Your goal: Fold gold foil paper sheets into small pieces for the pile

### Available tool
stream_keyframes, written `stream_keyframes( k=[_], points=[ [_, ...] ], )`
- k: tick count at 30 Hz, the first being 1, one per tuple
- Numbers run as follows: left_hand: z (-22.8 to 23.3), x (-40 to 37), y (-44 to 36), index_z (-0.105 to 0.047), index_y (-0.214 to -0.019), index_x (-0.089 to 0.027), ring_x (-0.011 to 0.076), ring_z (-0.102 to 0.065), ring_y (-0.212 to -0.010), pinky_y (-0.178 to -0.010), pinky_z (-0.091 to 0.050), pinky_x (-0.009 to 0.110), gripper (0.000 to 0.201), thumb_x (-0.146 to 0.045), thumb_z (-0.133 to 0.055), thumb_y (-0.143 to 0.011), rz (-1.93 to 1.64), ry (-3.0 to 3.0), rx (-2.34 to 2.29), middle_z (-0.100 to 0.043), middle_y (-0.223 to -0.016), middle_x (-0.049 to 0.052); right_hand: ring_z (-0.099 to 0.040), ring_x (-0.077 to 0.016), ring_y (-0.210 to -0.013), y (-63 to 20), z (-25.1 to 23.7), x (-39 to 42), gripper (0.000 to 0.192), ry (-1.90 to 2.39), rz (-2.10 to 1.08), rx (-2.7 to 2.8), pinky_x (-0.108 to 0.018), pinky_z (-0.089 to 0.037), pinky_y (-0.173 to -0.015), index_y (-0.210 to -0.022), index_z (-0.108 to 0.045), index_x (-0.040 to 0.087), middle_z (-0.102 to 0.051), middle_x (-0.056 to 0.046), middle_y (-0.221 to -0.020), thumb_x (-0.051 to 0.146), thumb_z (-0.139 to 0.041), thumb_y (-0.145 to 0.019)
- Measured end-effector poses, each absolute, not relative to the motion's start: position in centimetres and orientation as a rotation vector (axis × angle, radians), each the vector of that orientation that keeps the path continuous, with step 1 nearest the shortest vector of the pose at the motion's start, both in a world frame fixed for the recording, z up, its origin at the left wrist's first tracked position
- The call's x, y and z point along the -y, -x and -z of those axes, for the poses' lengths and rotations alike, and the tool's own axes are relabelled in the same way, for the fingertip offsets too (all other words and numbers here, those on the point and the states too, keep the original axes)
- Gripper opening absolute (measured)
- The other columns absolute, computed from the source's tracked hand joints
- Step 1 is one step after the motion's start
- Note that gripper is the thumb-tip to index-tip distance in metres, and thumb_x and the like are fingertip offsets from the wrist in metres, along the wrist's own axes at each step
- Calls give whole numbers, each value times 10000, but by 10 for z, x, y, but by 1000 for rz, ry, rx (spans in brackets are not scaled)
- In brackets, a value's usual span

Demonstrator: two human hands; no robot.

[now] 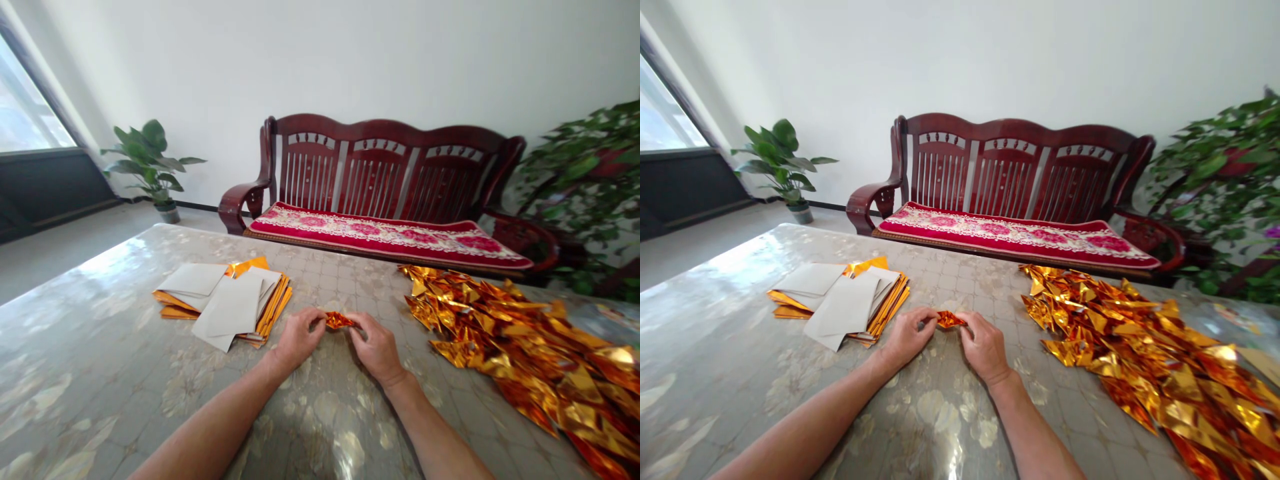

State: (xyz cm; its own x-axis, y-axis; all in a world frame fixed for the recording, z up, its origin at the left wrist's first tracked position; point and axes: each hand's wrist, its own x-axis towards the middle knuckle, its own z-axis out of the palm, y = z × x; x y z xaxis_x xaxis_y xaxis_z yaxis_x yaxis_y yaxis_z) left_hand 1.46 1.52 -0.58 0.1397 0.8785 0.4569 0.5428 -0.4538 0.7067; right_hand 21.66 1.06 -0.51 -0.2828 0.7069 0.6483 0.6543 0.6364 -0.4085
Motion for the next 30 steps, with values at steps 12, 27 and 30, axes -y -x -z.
stream_keyframes(
  k=[12, 27, 30],
  points=[
    [-5, -10, -7, -688, -986, -204, 162, -665, -906, -858, -479, 249, 316, -273, -379, -996, -1168, -2045, -1320, -731, -956, 29, -700, -172, -930, -216, 11, -15, 295, 1035, -78, 1939, -303, -570, -867, -1070, -679, 232, -733, -40, -997, 97, -490, -889],
    [17, -24, -7, -483, -1244, -172, 151, -706, -718, -691, -562, 286, 358, -386, -405, -969, -1335, -1463, -1328, -731, -982, 73, -700, -178, -974, -217, 17, -14, 372, 1084, -68, 1923, -316, -566, -905, -1156, -680, 234, -739, -48, -1062, 84, -473, -886],
    [23, -28, -5, -486, -1240, -175, 153, -702, -707, -704, -553, 292, 351, -361, -422, -949, -1314, -1499, -1350, -737, -925, 54, -700, -179, -969, -216, 17, -13, 368, 1109, -75, 1898, -316, -566, -903, -1150, -686, 230, -741, -51, -1051, 85, -483, -879]
  ],
)
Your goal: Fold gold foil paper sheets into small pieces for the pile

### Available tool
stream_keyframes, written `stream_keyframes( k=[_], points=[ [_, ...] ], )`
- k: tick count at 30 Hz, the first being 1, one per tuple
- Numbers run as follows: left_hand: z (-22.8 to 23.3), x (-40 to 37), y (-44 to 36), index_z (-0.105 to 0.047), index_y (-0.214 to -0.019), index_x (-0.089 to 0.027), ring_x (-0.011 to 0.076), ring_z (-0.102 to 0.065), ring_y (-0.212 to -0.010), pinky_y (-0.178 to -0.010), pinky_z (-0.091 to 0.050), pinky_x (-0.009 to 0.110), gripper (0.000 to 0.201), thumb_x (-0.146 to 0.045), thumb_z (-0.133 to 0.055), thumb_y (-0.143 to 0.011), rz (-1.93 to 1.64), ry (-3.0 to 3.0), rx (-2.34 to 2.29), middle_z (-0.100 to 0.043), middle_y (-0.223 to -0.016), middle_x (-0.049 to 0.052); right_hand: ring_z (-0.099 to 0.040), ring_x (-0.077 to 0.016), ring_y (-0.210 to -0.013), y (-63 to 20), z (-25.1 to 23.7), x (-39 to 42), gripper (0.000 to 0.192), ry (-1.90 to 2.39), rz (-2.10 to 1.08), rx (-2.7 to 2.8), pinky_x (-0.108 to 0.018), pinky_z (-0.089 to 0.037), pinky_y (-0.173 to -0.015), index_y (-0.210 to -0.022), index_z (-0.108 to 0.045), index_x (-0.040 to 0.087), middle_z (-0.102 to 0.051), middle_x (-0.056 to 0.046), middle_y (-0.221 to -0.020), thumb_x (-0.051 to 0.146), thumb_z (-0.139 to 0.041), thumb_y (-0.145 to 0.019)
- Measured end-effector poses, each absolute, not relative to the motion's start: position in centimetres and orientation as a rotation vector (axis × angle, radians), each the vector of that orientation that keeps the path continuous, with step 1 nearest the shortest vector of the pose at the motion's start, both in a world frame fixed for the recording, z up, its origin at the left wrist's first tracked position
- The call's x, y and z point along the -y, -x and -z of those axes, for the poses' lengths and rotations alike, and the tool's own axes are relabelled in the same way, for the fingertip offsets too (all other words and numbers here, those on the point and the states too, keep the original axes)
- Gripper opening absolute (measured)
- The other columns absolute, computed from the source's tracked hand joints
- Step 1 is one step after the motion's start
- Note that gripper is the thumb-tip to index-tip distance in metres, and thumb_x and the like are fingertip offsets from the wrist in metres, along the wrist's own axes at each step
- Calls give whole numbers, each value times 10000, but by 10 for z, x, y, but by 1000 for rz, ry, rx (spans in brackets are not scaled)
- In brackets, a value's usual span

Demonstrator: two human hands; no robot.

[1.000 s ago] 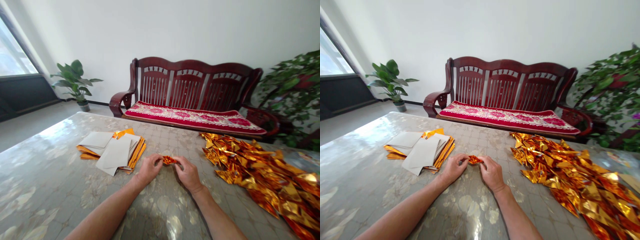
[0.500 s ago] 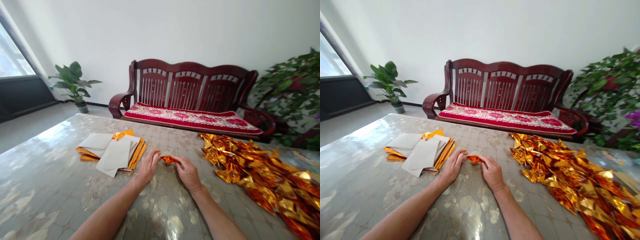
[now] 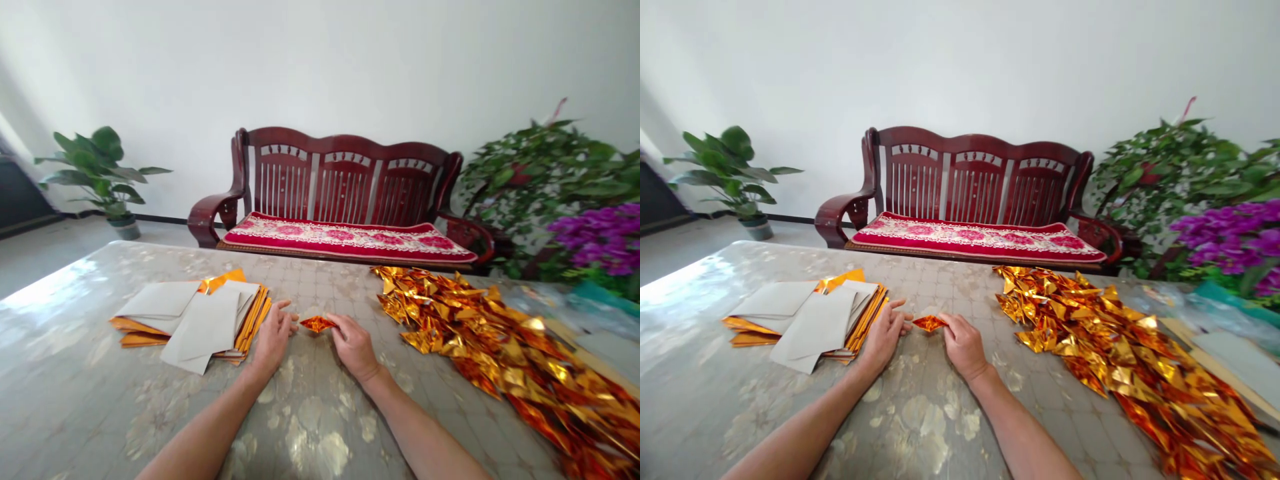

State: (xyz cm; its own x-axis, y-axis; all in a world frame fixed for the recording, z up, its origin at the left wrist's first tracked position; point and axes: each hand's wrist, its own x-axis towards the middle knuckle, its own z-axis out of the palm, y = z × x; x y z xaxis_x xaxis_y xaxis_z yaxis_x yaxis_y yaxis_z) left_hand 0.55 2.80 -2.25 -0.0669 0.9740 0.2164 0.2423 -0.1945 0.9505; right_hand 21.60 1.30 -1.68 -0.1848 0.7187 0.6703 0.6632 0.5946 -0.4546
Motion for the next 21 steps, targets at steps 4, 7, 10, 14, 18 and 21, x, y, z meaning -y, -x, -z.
stream_keyframes(
  k=[4, 7, 10, 14, 18, 21],
  points=[
    [27, -32, -4, -493, -1232, -185, 164, -707, -705, -704, -542, 296, 349, -342, -438, -924, -1280, -1541, -1375, -740, -897, 36, -705, -176, -947, -216, 18, -12, 365, 1144, -107, 1852, -311, -574, -886, -1117, -701, 244, -747, -39, -1021, 91, -504, -851],
    [28, -33, -4, -506, -1213, -187, 170, -708, -710, -710, -536, 303, 334, -328, -438, -918, -1242, -1574, -1383, -739, -882, 33, -715, -181, -920, -220, 20, -15, 342, 1183, -129, 1780, -316, -588, -858, -1080, -711, 227, -754, -42, -1006, 109, -515, -826],
    [25, -32, -4, -543, -1167, -191, 175, -708, -713, -720, -533, 309, 305, -321, -433, -914, -1201, -1608, -1389, -737, -864, 32, -731, -185, -838, -226, 21, -23, 315, 1230, -137, 1688, -313, -610, -782, -1060, -715, 209, -767, -50, -960, 148, -516, -823],
    [19, -29, -4, -580, -1118, -197, 177, -707, -704, -713, -529, 302, 289, -327, -433, -906, -1159, -1644, -1390, -734, -846, 26, -739, -202, -807, -243, 13, -32, 289, 1282, -119, 1596, -326, -615, -751, -1059, -716, 191, -772, -72, -951, 213, -534, -836],
    [13, -27, -5, -584, -1116, -189, 173, -703, -703, -714, -523, 296, 296, -315, -426, -900, -1157, -1665, -1398, -733, -841, 25, -731, -222, -848, -285, -6, -32, 278, 1339, -56, 1553, -374, -591, -827, -1044, -727, 198, -768, -80, -988, 275, -565, -832],
    [12, -27, -6, -590, -1116, -184, 172, -702, -691, -700, -520, 290, 300, -304, -424, -897, -1141, -1657, -1400, -734, -838, 27, -726, -237, -855, -340, -21, -25, 304, 1436, 68, 1508, -400, -570, -853, -1043, -735, 201, -766, -88, -999, 337, -565, -831]
  ],
)
